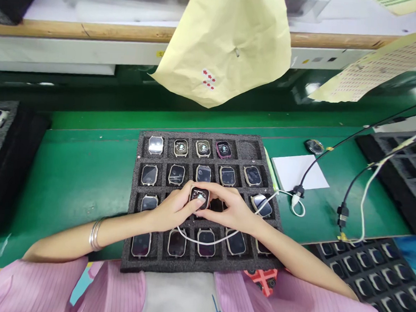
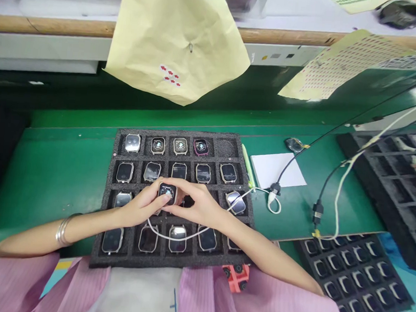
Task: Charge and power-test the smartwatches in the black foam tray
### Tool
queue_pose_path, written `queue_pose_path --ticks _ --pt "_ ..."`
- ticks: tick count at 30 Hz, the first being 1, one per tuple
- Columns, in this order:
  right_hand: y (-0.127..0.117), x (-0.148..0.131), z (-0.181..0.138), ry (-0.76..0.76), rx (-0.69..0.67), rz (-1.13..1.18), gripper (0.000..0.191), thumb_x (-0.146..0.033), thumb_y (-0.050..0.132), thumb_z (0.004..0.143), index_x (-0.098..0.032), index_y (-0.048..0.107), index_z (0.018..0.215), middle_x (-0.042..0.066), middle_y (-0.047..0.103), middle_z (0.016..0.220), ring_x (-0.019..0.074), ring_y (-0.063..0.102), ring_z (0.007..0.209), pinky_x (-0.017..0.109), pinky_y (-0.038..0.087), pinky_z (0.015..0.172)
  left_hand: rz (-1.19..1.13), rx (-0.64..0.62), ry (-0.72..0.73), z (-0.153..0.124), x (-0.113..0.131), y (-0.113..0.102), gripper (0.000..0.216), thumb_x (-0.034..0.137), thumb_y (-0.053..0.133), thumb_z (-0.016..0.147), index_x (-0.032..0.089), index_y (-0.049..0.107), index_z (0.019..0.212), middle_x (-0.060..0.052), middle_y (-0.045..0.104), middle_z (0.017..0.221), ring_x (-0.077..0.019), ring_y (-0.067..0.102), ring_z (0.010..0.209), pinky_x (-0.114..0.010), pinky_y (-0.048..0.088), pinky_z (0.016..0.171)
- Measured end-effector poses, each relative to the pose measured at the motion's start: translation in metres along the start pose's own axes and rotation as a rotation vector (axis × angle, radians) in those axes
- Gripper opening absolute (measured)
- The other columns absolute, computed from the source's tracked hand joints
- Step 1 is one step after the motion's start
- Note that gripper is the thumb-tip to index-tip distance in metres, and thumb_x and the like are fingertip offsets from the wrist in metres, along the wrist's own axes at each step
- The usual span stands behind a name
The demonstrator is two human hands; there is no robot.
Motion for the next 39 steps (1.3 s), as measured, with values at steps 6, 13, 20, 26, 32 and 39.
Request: queue_pose_path --ticks 6,13,20,26,32,39 --pt "-0.003 -0.009 -0.002 0.000 0.016 -0.099 0.059 -0.024 0.075 0.081 -0.021 0.051 0.135 0.003 0.071 0.101 0.0125 0.062 0.067 0.024 0.054 0.069 0.029 0.008 0.011 0.000 -0.001 0.001 0.026 0.037 0.040 0.097 0.018 0.041 0.115 -0.001 0.057 0.085 -0.0174 0.055 0.076 -0.031 0.044 0.072" --pt "-0.004 -0.005 0.000 0.063 -0.015 -0.038 0.052 -0.021 0.072 0.083 -0.020 0.054 0.132 0.004 0.069 0.094 0.0125 0.059 0.066 0.024 0.051 0.063 0.011 0.001 -0.021 0.001 -0.003 0.001 0.029 0.039 0.039 0.097 0.016 0.042 0.114 0.002 0.054 0.075 -0.0148 0.052 0.067 -0.029 0.043 0.065" --pt "0.005 -0.007 -0.011 0.101 0.040 0.143 0.054 -0.035 0.076 0.080 -0.017 0.057 0.127 0.000 0.062 0.075 0.0110 0.057 0.056 0.021 0.050 0.057 -0.128 0.087 -0.190 -0.013 -0.016 0.017 0.039 0.051 0.049 0.090 0.020 0.056 0.114 0.003 0.054 0.061 -0.0178 0.053 0.057 -0.029 0.045 0.057" --pt "0.010 0.013 -0.016 0.148 0.072 0.289 0.074 -0.048 0.087 0.058 -0.018 0.062 0.121 -0.006 0.057 0.064 0.0092 0.055 0.051 0.019 0.048 0.053 -0.293 0.250 -0.281 -0.010 -0.018 0.024 0.062 0.062 0.065 0.073 0.026 0.059 0.122 -0.006 0.069 0.102 -0.0293 0.062 0.102 -0.035 0.054 0.080" --pt "0.004 0.005 -0.015 0.236 -0.061 0.560 0.074 -0.048 0.081 0.069 -0.012 0.057 0.129 -0.001 0.064 0.068 0.0105 0.062 0.054 0.022 0.052 0.058 -0.400 0.172 -0.323 -0.010 -0.006 0.026 0.068 0.069 0.064 0.070 0.029 0.058 0.125 -0.003 0.069 0.088 -0.0240 0.066 0.081 -0.031 0.056 0.065" --pt "0.000 0.002 -0.006 0.276 -0.056 0.599 0.059 -0.046 0.074 0.079 -0.012 0.061 0.126 0.002 0.069 0.064 0.0142 0.067 0.051 0.024 0.056 0.056 -0.434 -0.027 -0.119 -0.005 -0.007 0.017 0.054 0.062 0.055 0.084 0.019 0.051 0.117 0.007 0.045 0.058 -0.0027 0.028 0.038 -0.015 0.026 0.035"
Point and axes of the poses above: each hand's wrist, its own z-axis towards the middle knuckle, its own y-axis out of the palm, x = y × z, the point moved 2 cm from there along z, towards the middle knuckle
